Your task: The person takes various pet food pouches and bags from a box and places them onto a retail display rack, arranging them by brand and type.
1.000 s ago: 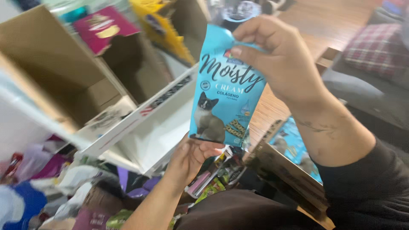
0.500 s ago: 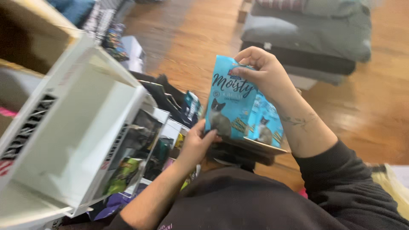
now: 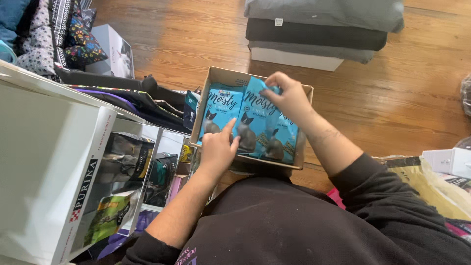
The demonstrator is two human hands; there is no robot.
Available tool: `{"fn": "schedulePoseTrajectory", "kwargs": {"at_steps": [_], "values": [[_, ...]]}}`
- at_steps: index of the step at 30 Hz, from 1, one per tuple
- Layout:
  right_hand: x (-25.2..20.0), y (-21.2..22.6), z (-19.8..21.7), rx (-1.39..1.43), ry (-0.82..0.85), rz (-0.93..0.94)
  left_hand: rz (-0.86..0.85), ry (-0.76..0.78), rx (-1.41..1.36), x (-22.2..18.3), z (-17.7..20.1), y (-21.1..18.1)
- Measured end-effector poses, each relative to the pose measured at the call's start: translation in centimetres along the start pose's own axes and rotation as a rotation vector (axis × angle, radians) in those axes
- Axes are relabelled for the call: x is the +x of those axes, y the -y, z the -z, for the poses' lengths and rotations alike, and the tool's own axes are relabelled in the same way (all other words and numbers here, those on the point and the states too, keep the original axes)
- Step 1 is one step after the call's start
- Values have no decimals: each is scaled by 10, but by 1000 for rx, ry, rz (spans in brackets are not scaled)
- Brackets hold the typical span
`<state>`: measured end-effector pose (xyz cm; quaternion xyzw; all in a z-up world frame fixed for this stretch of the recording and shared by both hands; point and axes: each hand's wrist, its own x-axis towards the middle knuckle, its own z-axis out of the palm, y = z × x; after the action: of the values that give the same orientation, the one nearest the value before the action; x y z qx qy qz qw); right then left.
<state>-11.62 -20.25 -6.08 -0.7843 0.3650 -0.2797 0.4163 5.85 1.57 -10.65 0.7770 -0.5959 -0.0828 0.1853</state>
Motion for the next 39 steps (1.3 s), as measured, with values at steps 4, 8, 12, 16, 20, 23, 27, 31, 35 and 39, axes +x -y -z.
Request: {"fn": "schedulePoseTrajectory", "kwargs": {"at_steps": [4,8,12,16,20,23,27,31,35,39], "values": [[-1,-38,-11,-165,86,60,-39,-91,134,0,-2,0],[-15,-47,-24,-620,57,501,-220,-346,124,-7,7,-18],[-35,-52,-40,-664,235,557,-244,-308,166,-20,-3,-30],[-36,-56,-46,-686,251,579,-186,-259,142,-27,4,-39],[-57,-27,-53,-490,335,742,-200,-300,-85,-45,34,-49],[-92,-11,-70,-205,549,826,-237,-329,-252,-76,61,-50],[-131,45,-78,23,673,927,-148,-291,-330,-143,80,-36],[-144,53,-117,83,804,969,69,-349,-274,-226,76,-22],[-161,64,-142,-178,1086,597,319,-365,-226,-319,54,-3],[-188,73,-167,-685,1410,363,744,-9,-260,-397,47,-21]]}}
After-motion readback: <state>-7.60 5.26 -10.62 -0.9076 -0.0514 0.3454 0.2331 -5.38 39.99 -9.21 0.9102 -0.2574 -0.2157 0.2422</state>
